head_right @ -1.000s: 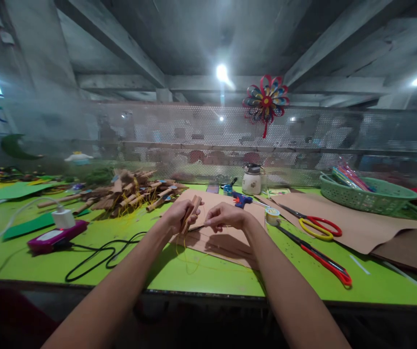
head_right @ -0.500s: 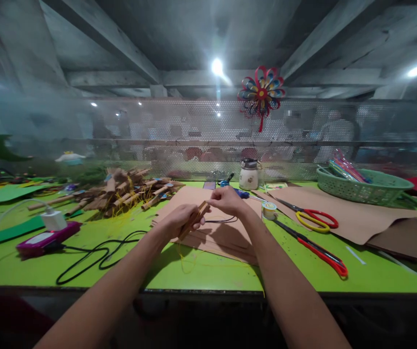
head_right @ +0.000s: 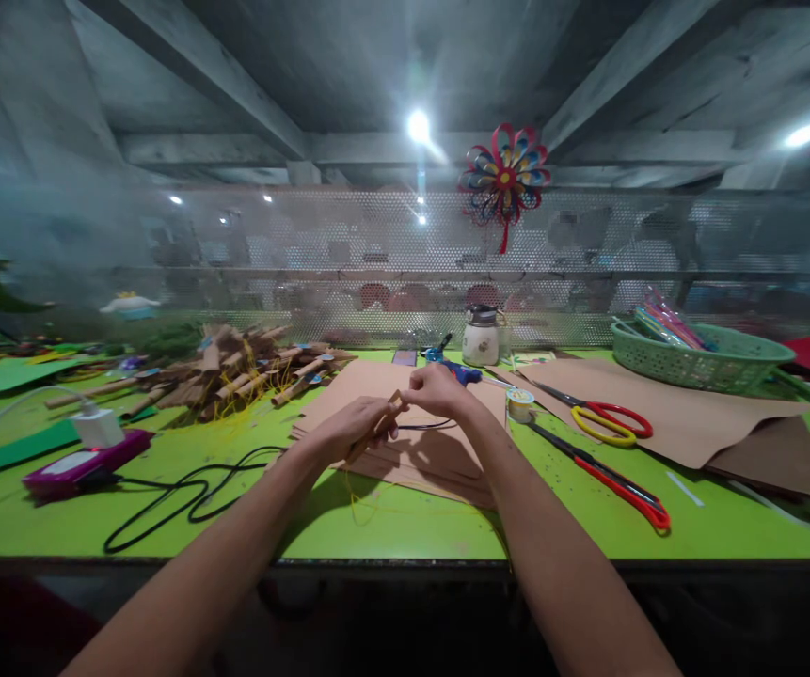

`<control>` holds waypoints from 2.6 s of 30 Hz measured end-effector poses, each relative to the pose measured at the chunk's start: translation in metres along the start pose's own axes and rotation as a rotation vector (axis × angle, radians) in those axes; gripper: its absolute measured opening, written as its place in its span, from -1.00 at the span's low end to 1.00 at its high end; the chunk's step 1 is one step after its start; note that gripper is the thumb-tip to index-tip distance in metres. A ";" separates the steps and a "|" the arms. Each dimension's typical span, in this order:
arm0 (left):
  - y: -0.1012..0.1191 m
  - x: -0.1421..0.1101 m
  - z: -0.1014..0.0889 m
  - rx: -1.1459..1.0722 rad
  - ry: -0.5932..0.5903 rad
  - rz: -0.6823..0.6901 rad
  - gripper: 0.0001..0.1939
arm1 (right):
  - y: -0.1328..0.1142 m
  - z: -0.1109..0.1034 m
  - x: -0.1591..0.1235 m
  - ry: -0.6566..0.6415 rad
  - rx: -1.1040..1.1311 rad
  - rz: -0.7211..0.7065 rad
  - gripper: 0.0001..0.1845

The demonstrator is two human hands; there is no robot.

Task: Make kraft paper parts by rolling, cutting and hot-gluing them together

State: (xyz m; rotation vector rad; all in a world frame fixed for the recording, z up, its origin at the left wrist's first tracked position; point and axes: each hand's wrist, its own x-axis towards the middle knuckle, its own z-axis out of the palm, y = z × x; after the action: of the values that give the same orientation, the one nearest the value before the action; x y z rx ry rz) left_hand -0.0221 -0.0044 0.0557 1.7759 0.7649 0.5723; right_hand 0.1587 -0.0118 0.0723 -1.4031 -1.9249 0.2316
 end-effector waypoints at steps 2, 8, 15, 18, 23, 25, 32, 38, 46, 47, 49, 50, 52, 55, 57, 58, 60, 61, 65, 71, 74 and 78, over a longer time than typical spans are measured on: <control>0.000 0.000 0.000 0.009 -0.017 0.013 -0.58 | 0.001 0.000 0.001 -0.007 0.010 0.015 -0.77; -0.003 0.001 -0.001 -0.131 -0.067 0.024 -0.72 | 0.007 -0.003 0.000 -0.072 0.215 0.041 -0.69; -0.005 0.001 -0.004 -0.220 -0.144 0.112 -0.74 | 0.024 -0.002 -0.002 -0.237 0.737 0.094 -0.66; -0.007 0.004 -0.005 -0.284 -0.121 0.140 -0.73 | 0.033 0.003 -0.002 -0.296 0.867 0.090 -0.65; -0.009 0.007 -0.006 -0.342 -0.039 0.106 -0.70 | 0.035 0.012 -0.001 -0.293 0.829 0.115 -0.63; -0.009 0.009 -0.006 -0.349 -0.003 0.092 -0.72 | 0.034 0.016 -0.001 -0.278 0.772 0.167 -0.61; -0.016 0.016 -0.009 -0.374 0.175 0.112 -0.82 | 0.029 0.031 -0.002 -0.287 0.736 0.239 -0.60; -0.011 0.014 -0.012 -0.563 0.125 0.139 -0.79 | 0.026 0.043 -0.002 -0.308 0.755 0.211 -0.62; -0.005 0.013 -0.021 -0.575 0.446 0.152 -0.87 | 0.010 0.045 -0.008 -0.497 0.535 0.117 -0.66; -0.006 0.014 -0.022 -0.553 0.476 0.162 -0.87 | 0.009 0.041 -0.007 -0.481 0.455 0.101 -0.70; -0.009 0.015 -0.024 -0.526 0.517 0.173 -0.87 | 0.010 0.031 -0.004 -0.331 0.347 0.088 -0.80; -0.010 0.016 -0.023 -0.511 0.533 0.176 -0.87 | 0.012 0.026 -0.001 -0.219 0.332 0.091 -0.82; -0.011 0.017 -0.021 -0.474 0.551 0.172 -0.88 | 0.017 0.018 0.004 0.005 0.354 0.117 -0.85; -0.014 0.020 -0.017 -0.424 0.542 0.147 -0.86 | 0.021 0.012 0.008 0.209 0.398 0.154 -0.80; -0.017 0.022 -0.015 -0.413 0.526 0.128 -0.83 | 0.019 0.012 0.008 0.263 0.433 0.163 -0.75; -0.018 0.023 -0.015 -0.413 0.515 0.119 -0.82 | 0.017 0.013 0.008 0.279 0.470 0.165 -0.74; -0.020 0.024 -0.015 -0.410 0.495 0.105 -0.80 | 0.011 0.016 0.007 0.305 0.579 0.164 -0.71; -0.020 0.025 -0.015 -0.405 0.486 0.100 -0.79 | 0.009 0.017 0.006 0.318 0.639 0.164 -0.71; -0.021 0.024 -0.015 -0.382 0.462 0.079 -0.78 | 0.002 0.020 0.004 0.353 0.759 0.163 -0.70; -0.023 0.023 -0.013 -0.397 0.434 0.055 -0.79 | 0.002 0.022 0.005 0.400 0.757 0.134 -0.64; -0.024 0.024 -0.013 -0.415 0.436 0.035 -0.76 | 0.001 0.022 0.005 0.410 0.761 0.135 -0.62; -0.025 0.024 -0.013 -0.440 0.419 0.050 -0.72 | -0.001 0.022 0.005 0.417 0.748 0.142 -0.60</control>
State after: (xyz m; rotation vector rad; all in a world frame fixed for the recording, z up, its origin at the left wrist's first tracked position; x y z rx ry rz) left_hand -0.0204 0.0273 0.0360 1.2841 0.8021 1.0796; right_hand 0.1431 -0.0019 0.0592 -0.9724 -1.2044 0.6031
